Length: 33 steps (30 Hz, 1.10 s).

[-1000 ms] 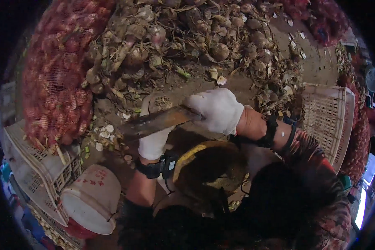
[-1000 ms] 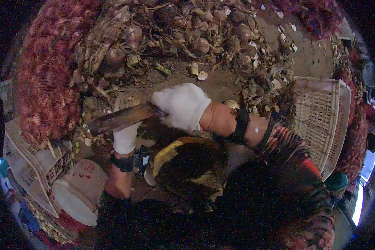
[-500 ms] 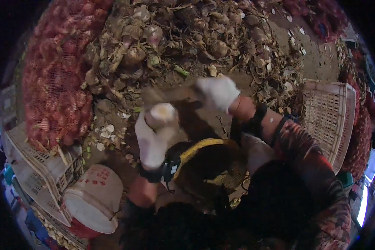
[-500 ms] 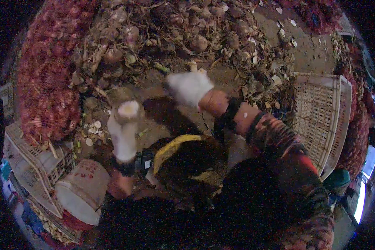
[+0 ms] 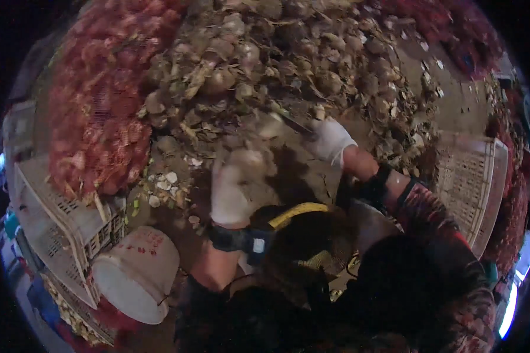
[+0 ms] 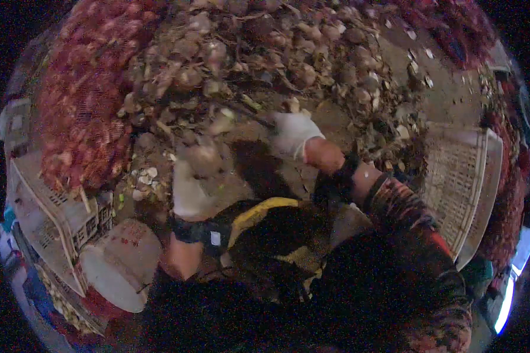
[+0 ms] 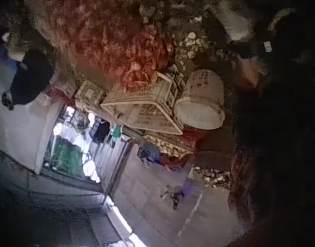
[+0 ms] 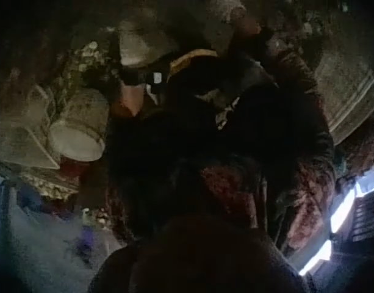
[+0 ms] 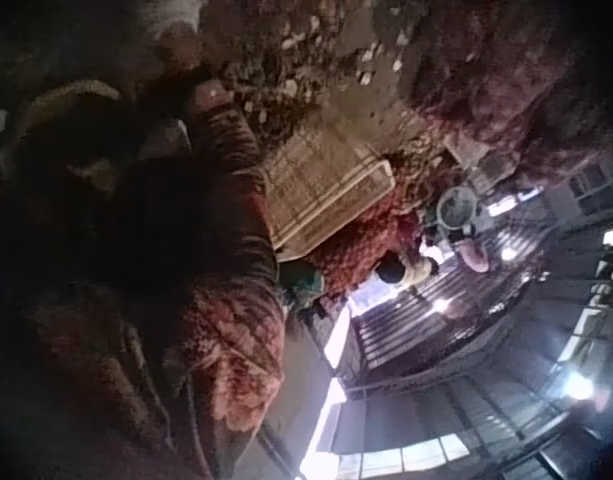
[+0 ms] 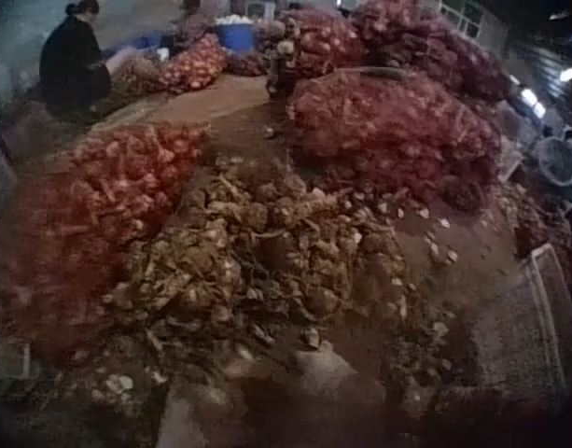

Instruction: Trimming and peeling large tubers using a cleaver in a processing facility.

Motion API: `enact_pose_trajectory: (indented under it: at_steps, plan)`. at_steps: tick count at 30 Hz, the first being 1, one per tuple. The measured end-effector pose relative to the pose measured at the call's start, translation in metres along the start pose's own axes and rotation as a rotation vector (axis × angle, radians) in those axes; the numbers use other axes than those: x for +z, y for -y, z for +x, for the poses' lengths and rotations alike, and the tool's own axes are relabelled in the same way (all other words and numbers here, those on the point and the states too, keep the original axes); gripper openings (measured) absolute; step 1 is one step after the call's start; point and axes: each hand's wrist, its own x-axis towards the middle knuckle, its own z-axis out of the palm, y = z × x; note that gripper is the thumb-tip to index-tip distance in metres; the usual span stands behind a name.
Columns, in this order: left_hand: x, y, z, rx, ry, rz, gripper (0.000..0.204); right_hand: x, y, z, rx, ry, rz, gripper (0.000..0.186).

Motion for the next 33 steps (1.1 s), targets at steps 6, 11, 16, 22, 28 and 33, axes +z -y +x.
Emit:
enact_pose_trajectory:
  at_steps: [6, 11, 16, 22, 28, 33]
  plan:
    - [-0.035, -0.009, -0.002, 0.23, 0.477, 0.955, 0.044, -0.028, 0.03, -0.003, 0.067, 0.079, 0.239, 0.029]
    - [-0.149, -0.044, 0.064, 0.448, -0.614, 1.558, 0.043, -0.039, 0.031, -0.003, 0.128, 0.043, 0.186, 0.03]
    - [-0.171, -0.025, 0.075, 0.3, -0.549, 1.67, 0.046, -0.013, 0.037, -0.005, 0.058, 0.092, 0.378, 0.035]
    - [-0.051, 0.004, 0.039, 0.239, -0.132, 0.876, 0.05, -0.016, 0.065, 0.004, 0.114, 0.126, 0.702, 0.048]
    - [-0.016, -0.005, 0.028, 0.369, 0.095, 1.11, 0.059, -0.033, 0.083, 0.006, 0.129, 0.092, 1.031, 0.04]
    - [-0.015, 0.02, 0.027, 0.137, 0.065, 0.383, 0.053, -0.04, 0.078, -0.001, 0.107, 0.12, 0.967, 0.035]
